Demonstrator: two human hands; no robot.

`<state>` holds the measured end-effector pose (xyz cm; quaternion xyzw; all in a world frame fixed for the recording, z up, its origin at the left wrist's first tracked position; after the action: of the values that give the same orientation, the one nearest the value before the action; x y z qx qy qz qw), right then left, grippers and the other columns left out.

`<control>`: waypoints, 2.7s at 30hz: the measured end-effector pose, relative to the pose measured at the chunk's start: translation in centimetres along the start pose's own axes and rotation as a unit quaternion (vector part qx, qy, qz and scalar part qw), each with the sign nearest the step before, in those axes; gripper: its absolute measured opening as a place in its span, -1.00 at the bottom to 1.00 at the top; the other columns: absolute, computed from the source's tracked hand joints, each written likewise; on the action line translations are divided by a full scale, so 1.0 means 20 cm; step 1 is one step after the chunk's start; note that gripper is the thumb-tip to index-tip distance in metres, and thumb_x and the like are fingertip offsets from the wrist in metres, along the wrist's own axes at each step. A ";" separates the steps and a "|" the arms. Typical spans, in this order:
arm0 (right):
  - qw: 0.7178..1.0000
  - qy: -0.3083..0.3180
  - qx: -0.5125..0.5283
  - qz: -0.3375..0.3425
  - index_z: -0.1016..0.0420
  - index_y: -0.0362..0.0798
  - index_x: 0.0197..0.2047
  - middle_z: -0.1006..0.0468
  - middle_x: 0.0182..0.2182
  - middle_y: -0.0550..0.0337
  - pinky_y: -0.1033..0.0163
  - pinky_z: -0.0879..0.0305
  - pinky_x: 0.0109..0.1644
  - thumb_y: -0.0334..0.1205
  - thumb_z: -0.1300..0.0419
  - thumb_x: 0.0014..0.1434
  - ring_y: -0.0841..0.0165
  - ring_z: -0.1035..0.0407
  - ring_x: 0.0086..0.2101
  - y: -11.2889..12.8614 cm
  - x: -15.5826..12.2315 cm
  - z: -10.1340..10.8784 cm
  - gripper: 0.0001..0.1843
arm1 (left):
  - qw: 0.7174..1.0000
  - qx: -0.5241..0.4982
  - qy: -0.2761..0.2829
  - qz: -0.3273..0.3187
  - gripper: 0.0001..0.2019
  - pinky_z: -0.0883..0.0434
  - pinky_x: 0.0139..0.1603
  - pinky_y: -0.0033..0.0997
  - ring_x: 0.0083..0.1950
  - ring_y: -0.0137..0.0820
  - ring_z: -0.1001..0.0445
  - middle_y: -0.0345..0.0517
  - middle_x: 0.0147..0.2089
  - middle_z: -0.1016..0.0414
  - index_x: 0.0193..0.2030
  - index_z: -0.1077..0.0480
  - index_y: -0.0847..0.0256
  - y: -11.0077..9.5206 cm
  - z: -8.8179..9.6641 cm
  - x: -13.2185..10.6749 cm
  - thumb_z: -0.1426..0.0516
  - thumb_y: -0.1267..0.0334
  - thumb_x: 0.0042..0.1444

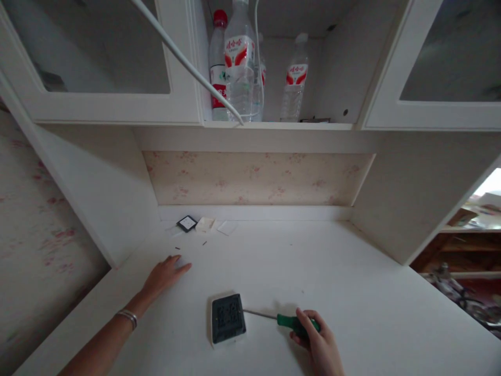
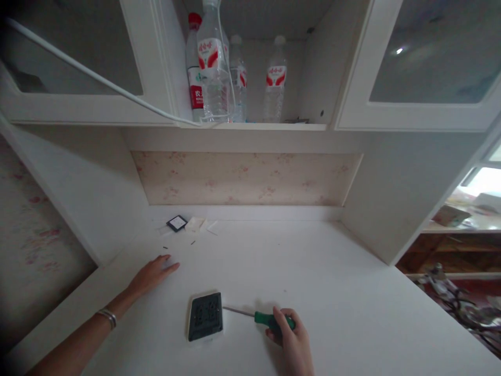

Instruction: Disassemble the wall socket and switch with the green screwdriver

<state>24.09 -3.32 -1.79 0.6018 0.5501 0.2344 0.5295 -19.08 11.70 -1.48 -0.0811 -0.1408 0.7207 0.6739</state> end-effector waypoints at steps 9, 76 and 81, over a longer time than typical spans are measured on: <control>1.000 -0.003 -0.014 -0.002 -0.35 -0.05 -0.43 -0.42 -0.61 0.31 0.37 -0.25 -0.56 0.16 -0.42 -0.27 0.37 -0.36 -0.59 0.01 0.00 -0.01 -0.47 | 0.995 0.047 0.028 0.085 -0.11 -0.21 0.20 -0.09 0.24 0.04 -0.27 0.21 0.26 -0.27 0.23 -0.25 0.34 0.50 0.09 0.20 0.03 -0.37 -0.05; 0.942 0.273 0.087 0.175 -0.28 -0.04 -0.50 -0.24 -0.70 0.37 0.41 0.04 -0.65 -0.03 -0.11 0.20 0.53 -0.04 -0.70 0.15 -0.15 -1.02 -0.67 | 0.907 -0.389 0.085 -0.140 -0.16 0.01 0.41 -0.12 0.41 -0.15 0.02 -0.22 0.41 0.01 0.38 0.02 -0.02 -0.55 -0.19 -0.73 -0.26 0.22 -0.03; 0.938 0.273 0.100 0.187 -0.28 -0.05 -0.51 -0.24 -0.70 0.36 0.40 0.04 -0.65 -0.05 -0.10 0.20 0.52 -0.03 -0.70 0.14 -0.15 -1.02 -0.67 | 0.912 -0.376 0.086 -0.142 -0.16 -0.01 0.41 -0.16 0.40 -0.17 0.01 -0.19 0.41 0.02 0.39 0.04 0.02 -0.55 -0.18 -0.73 -0.25 0.23 -0.01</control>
<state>6.78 2.24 8.41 0.6563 0.5718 0.4283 0.2427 -6.35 -1.97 -2.54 -0.3690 -0.3531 0.5015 0.6983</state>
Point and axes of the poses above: each hand's wrist, its own x-axis towards the middle knuckle, its own z-axis out of the back of the hand, y = z × x, the point moved 1 cm from there along x, towards the middle knuckle
